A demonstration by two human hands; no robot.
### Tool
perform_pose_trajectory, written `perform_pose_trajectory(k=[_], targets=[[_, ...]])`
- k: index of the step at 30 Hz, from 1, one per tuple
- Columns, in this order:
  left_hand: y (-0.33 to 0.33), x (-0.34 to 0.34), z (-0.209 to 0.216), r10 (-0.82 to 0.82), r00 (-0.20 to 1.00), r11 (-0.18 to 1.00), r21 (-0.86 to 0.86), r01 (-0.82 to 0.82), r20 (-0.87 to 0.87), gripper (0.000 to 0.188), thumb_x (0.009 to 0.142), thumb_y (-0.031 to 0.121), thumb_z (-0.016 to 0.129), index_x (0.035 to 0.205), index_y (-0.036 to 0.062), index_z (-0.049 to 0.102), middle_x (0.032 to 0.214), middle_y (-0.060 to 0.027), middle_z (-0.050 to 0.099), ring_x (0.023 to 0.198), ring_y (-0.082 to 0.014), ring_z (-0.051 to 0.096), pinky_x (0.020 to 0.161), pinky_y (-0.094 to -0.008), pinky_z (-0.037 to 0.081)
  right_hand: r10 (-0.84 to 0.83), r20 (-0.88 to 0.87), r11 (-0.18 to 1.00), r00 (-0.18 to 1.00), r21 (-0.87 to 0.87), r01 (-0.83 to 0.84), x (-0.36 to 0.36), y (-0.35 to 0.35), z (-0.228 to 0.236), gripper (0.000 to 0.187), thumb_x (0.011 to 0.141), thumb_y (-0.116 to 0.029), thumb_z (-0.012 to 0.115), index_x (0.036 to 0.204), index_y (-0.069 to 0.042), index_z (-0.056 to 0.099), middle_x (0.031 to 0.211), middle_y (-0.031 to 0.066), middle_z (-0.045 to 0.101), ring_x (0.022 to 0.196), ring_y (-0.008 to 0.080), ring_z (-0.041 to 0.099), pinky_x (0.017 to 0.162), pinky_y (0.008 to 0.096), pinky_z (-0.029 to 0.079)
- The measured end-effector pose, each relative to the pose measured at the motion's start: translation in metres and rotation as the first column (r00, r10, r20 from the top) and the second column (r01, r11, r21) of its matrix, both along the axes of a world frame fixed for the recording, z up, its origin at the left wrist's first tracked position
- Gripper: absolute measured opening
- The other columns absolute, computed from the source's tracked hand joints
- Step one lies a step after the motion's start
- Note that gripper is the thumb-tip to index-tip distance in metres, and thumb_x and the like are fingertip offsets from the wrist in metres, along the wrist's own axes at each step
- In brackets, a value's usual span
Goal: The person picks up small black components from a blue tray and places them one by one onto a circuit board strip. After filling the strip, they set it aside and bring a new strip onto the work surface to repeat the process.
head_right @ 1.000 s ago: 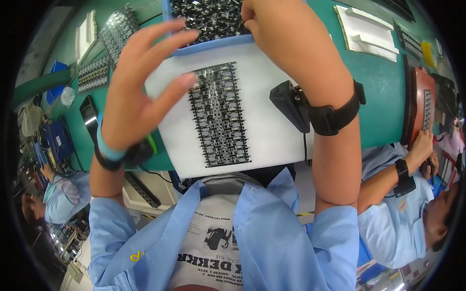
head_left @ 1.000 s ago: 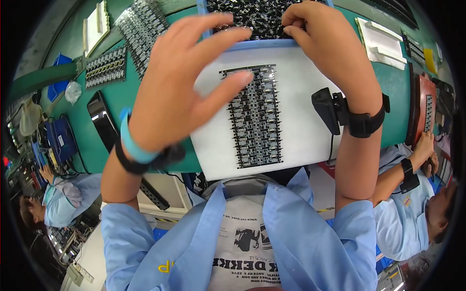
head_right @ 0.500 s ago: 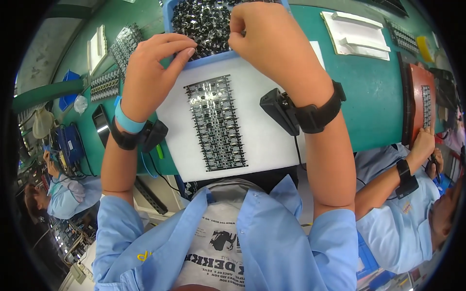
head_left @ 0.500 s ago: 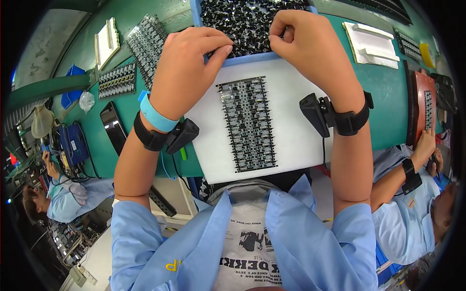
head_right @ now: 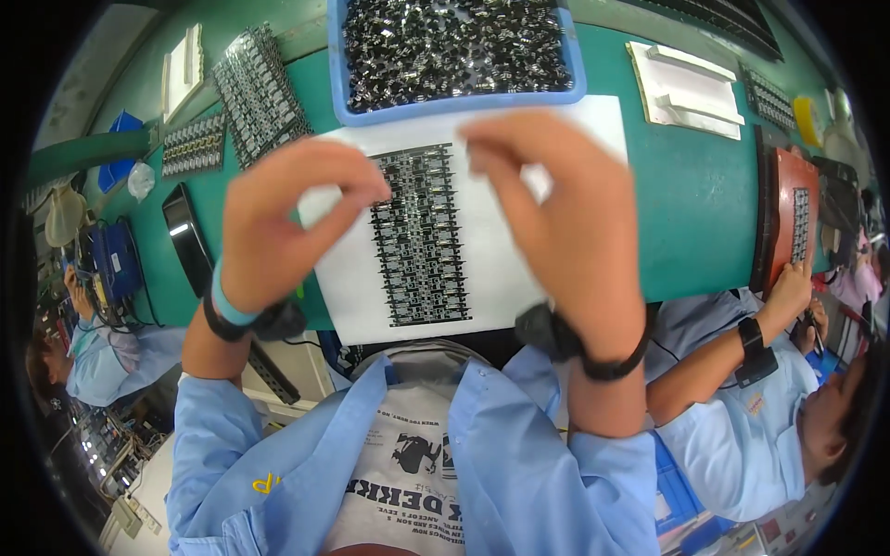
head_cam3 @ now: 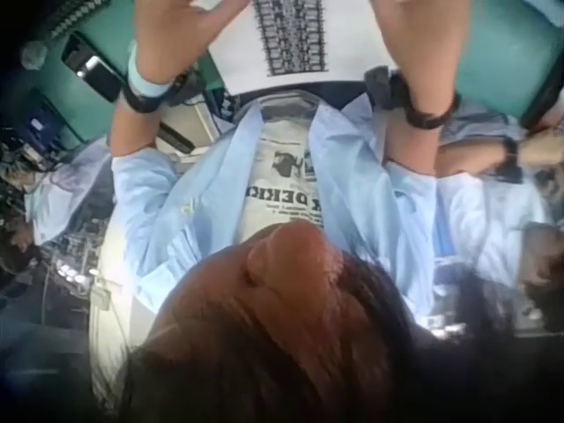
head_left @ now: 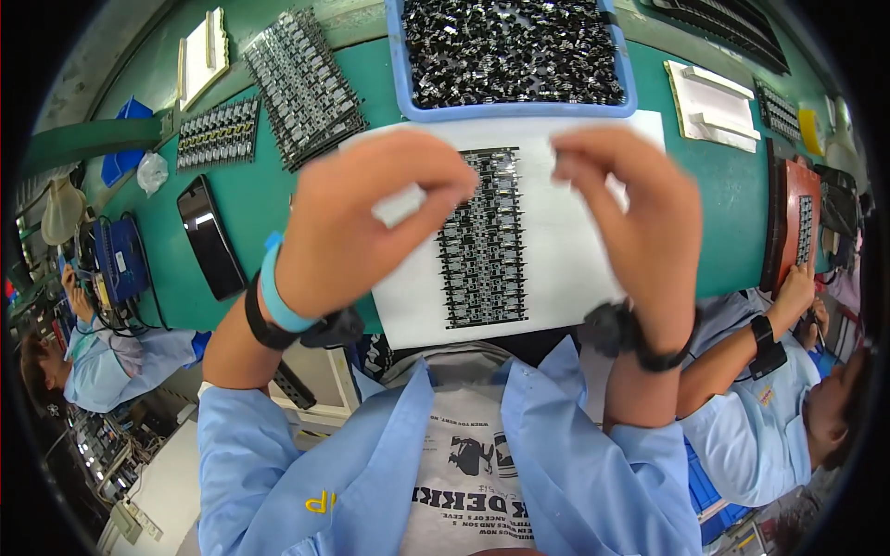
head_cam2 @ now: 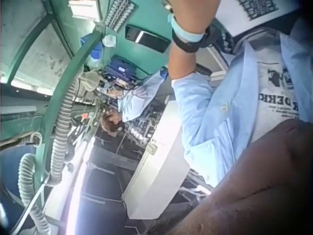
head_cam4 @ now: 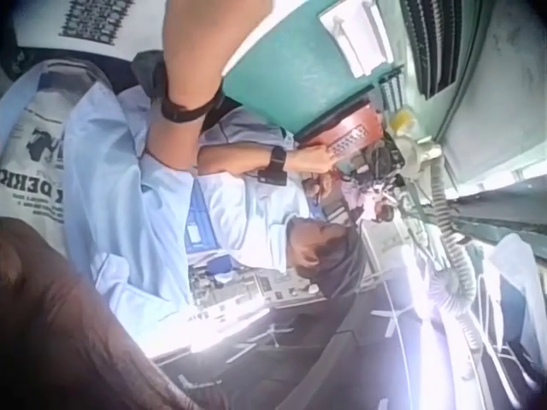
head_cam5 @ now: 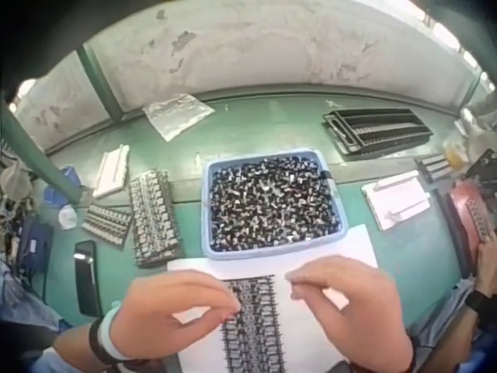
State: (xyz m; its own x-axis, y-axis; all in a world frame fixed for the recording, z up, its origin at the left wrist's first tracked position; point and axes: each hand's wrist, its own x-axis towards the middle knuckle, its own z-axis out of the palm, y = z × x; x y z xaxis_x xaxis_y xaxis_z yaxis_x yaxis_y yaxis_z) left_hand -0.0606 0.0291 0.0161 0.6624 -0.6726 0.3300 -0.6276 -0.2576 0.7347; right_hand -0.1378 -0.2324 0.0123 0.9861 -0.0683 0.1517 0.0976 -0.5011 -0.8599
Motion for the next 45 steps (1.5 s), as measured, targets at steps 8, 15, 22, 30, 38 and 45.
perform_pose_trajectory(k=[8,15,22,30,38,45], targets=[[0.008,-0.047,-0.042,-0.109,0.994,0.994,-0.026,0.109,0.019,0.032,0.087,-0.004,0.089,0.117,0.0021,0.083,0.105,-0.0114,0.08,0.092,-0.0291,0.077,0.08,-0.0392,0.061,0.187,0.087,0.949,0.978,-0.274,-0.157,-0.059,0.028,-0.024,0.026,0.092,0.01,0.08,0.115,0.0,0.08,0.107,0.0134,0.08,0.092,0.0307,0.074,0.08,0.0366,0.057],[0.006,-0.048,-0.051,-0.067,0.995,0.993,-0.106,0.059,-0.077,0.039,0.083,-0.001,0.092,0.12,0.0028,0.083,0.109,-0.0101,0.075,0.089,-0.0284,0.071,0.076,-0.0393,0.058,0.249,0.155,0.911,0.956,-0.372,-0.177,-0.059,0.031,-0.038,0.036,0.083,0.005,0.081,0.117,-0.003,0.079,0.116,0.0093,0.079,0.093,0.0261,0.072,0.08,0.0391,0.051],[0.011,-0.047,-0.048,-0.047,0.994,0.997,-0.064,0.041,-0.101,0.033,0.081,0.0,0.091,0.113,0.0025,0.081,0.108,-0.0089,0.069,0.088,-0.0276,0.067,0.074,-0.038,0.056,0.214,0.151,0.93,0.965,-0.333,-0.154,-0.058,0.037,-0.045,0.035,0.082,0.005,0.083,0.115,-0.005,0.08,0.114,0.008,0.078,0.095,0.0263,0.07,0.079,0.0385,0.05],[0.013,-0.047,-0.054,-0.108,0.994,0.992,-0.075,0.106,-0.032,0.027,0.08,-0.001,0.086,0.106,0.0027,0.08,0.106,-0.0084,0.069,0.087,-0.0278,0.067,0.074,-0.0388,0.056,0.12,0.06,0.953,0.991,-0.286,-0.098,-0.061,0.043,-0.044,0.032,0.082,0.006,0.088,0.111,-0.005,0.082,0.109,0.0081,0.073,0.091,0.0273,0.063,0.077,0.038,0.049],[0.014,-0.048,-0.054,-0.075,0.997,0.992,-0.104,0.074,-0.006,0.027,0.08,-0.002,0.088,0.106,0.0011,0.08,0.104,-0.0084,0.069,0.086,-0.0279,0.066,0.07,-0.0377,0.056,0.128,0.04,0.955,0.991,-0.275,-0.112,-0.059,0.043,-0.039,0.031,0.084,0.01,0.089,0.111,-0.002,0.082,0.106,0.0106,0.07,0.093,0.0249,0.067,0.076,0.034,0.054],[0.015,-0.047,-0.049,-0.046,0.999,0.999,-0.013,0.046,-0.016,0.028,0.082,-0.002,0.09,0.107,-0.0001,0.08,0.103,-0.0089,0.068,0.088,-0.0274,0.065,0.07,-0.0368,0.055,0.109,0.048,0.952,0.993,-0.291,-0.09,-0.059,0.044,-0.036,0.031,0.082,0.01,0.09,0.11,-0.002,0.082,0.104,0.0107,0.069,0.09,0.0243,0.067,0.072,0.0334,0.053]])
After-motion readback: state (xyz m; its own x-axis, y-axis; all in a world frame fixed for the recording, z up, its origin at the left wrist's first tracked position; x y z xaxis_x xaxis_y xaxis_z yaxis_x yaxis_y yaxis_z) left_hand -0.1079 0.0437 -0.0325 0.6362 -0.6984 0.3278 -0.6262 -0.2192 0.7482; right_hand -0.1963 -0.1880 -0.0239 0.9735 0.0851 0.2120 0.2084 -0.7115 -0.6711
